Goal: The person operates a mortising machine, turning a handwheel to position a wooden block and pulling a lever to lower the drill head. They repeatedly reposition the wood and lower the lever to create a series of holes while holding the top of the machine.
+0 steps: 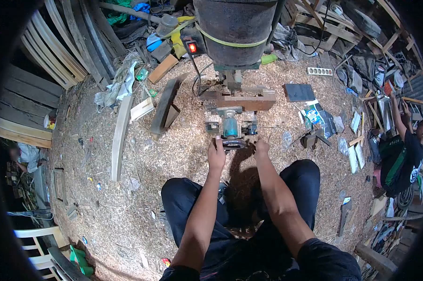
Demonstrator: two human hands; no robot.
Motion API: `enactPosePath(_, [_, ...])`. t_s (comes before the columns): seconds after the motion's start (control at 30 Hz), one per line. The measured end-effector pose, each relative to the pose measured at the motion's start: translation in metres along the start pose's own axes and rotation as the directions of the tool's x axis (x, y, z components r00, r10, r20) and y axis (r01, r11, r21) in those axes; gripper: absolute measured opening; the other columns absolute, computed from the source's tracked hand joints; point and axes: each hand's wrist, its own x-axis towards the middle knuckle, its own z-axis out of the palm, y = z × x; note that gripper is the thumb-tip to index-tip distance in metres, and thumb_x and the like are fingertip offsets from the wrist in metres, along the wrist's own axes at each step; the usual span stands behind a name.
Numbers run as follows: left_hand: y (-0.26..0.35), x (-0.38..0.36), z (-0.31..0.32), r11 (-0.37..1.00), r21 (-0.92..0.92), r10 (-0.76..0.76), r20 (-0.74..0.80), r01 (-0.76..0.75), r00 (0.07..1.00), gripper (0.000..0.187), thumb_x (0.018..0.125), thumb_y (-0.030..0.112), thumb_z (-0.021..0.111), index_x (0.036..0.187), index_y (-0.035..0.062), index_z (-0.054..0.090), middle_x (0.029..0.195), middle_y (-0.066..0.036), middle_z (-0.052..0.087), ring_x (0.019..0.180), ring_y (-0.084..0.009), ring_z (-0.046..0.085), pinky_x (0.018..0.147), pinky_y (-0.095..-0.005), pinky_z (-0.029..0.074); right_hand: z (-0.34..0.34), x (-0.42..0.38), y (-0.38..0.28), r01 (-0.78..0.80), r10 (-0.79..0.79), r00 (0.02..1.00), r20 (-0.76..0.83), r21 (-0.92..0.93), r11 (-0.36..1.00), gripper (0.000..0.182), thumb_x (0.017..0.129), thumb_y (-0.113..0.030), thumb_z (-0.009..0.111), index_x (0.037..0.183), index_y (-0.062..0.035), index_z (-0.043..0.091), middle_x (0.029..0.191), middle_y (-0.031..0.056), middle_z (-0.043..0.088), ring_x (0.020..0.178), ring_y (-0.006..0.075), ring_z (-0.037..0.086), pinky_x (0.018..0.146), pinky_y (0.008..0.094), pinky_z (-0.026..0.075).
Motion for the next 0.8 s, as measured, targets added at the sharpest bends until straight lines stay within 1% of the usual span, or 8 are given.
enactPosePath(0.03, [-0.003, -0.001, 0.001, 1.000, 0.017, 0.002, -0.005, -0.002, 1.000, 0.058, 0.100, 0.044, 0.033, 0.103, -0.0051, 0.062, 0.097, -0.026, 0.065, 0.096, -0.0414, 0.061, 0.088, -0.0439, 0.044, 0.000, 0.007, 0.007, 0.029, -0.028, 0.999, -0.025, 0.067, 0.997, 0.045, 0.093, -0.040, 0.060, 0.085, 0.0037, 0.065, 0.086, 0.0126, 0.064, 0.079, 0.0172, 0.058, 0.074, 0.0343, 0.047])
enactPosePath(0.07, [-0.004, 0.001, 0.002, 0.999, 0.031, 0.008, -0.011, -0.008, 1.000, 0.057, 0.100, 0.044, 0.033, 0.103, -0.0050, 0.063, 0.097, -0.026, 0.065, 0.095, -0.0413, 0.061, 0.088, -0.0439, 0.044, 0.001, 0.018, 0.020, 0.200, -0.232, 0.969, 0.081, 0.287, 0.937, 0.038, 0.093, -0.035, 0.061, 0.090, 0.0030, 0.067, 0.084, 0.0099, 0.064, 0.076, 0.0154, 0.057, 0.073, 0.0301, 0.046])
enactPosePath(0.17, [-0.015, 0.005, 0.005, 0.999, 0.001, 0.045, -0.018, -0.045, 0.999, 0.056, 0.100, 0.043, 0.034, 0.102, -0.0052, 0.063, 0.095, -0.026, 0.065, 0.094, -0.0408, 0.061, 0.086, -0.0438, 0.045, 0.009, 0.019, 0.032, 0.434, -0.437, 0.888, 0.143, 0.058, 0.899, 0.032, 0.092, -0.030, 0.062, 0.088, 0.0021, 0.066, 0.082, 0.0065, 0.063, 0.071, 0.0144, 0.055, 0.071, 0.0275, 0.047])
enactPosePath(0.3, [-0.019, 0.005, 0.006, 0.998, -0.016, 0.068, -0.020, -0.068, 0.998, 0.054, 0.101, 0.042, 0.035, 0.102, -0.0050, 0.063, 0.094, -0.025, 0.066, 0.093, -0.0395, 0.062, 0.085, -0.0434, 0.045, 0.007, 0.007, 0.001, 0.012, -0.037, 0.984, 0.174, 0.138, 0.990, 0.018, 0.087, -0.016, 0.064, 0.088, 0.0016, 0.067, 0.080, 0.0064, 0.064, 0.074, 0.0144, 0.057, 0.069, 0.0292, 0.047])
enactPosePath(0.4, [-0.012, 0.002, 0.004, 0.998, -0.017, 0.054, -0.021, -0.054, 0.998, 0.054, 0.100, 0.042, 0.035, 0.103, -0.0046, 0.063, 0.095, -0.024, 0.066, 0.093, -0.0385, 0.062, 0.085, -0.0434, 0.045, 0.007, 0.015, -0.005, -0.078, 0.068, 0.973, 0.219, 0.038, 0.996, 0.020, 0.095, -0.019, 0.051, 0.095, -0.0018, 0.061, 0.072, 0.0069, 0.061, 0.054, 0.0165, 0.056, 0.050, 0.0286, 0.046])
enactPosePath(0.53, [-0.006, 0.001, 0.004, 0.998, -0.025, 0.049, -0.040, -0.050, 0.998, 0.049, 0.101, 0.038, 0.036, 0.095, -0.0038, 0.061, 0.092, -0.027, 0.063, 0.090, -0.0455, 0.058, 0.082, -0.0486, 0.044, 0.007, 0.014, -0.009, -0.297, 0.150, 0.831, 0.536, 0.200, 0.934, 0.028, 0.099, -0.019, 0.037, 0.109, -0.0006, 0.055, 0.091, 0.0165, 0.064, 0.070, 0.0258, 0.067, 0.064, 0.0374, 0.060])
enactPosePath(0.63, [-0.005, 0.001, 0.006, 0.999, -0.016, 0.036, -0.056, -0.037, 0.998, 0.050, 0.101, 0.038, 0.035, 0.094, -0.0040, 0.061, 0.092, -0.027, 0.063, 0.090, -0.0450, 0.059, 0.082, -0.0482, 0.044, 0.014, 0.011, -0.005, -0.320, 0.158, 0.876, 0.456, 0.304, 0.897, 0.030, 0.099, -0.019, 0.034, 0.112, 0.0018, 0.052, 0.094, 0.0190, 0.063, 0.073, 0.0282, 0.067, 0.066, 0.0383, 0.061])
enactPosePath(0.8, [0.002, -0.001, 0.002, 0.998, 0.001, 0.065, -0.066, -0.065, 0.996, 0.050, 0.101, 0.038, 0.035, 0.093, -0.0035, 0.062, 0.089, -0.026, 0.064, 0.089, -0.0442, 0.060, 0.081, -0.0478, 0.045, 0.012, 0.011, -0.015, -0.515, 0.274, 0.783, 0.558, 0.336, 0.788, 0.032, 0.100, -0.019, 0.031, 0.113, 0.0063, 0.047, 0.093, 0.0212, 0.062, 0.078, 0.0301, 0.067, 0.064, 0.0389, 0.062])
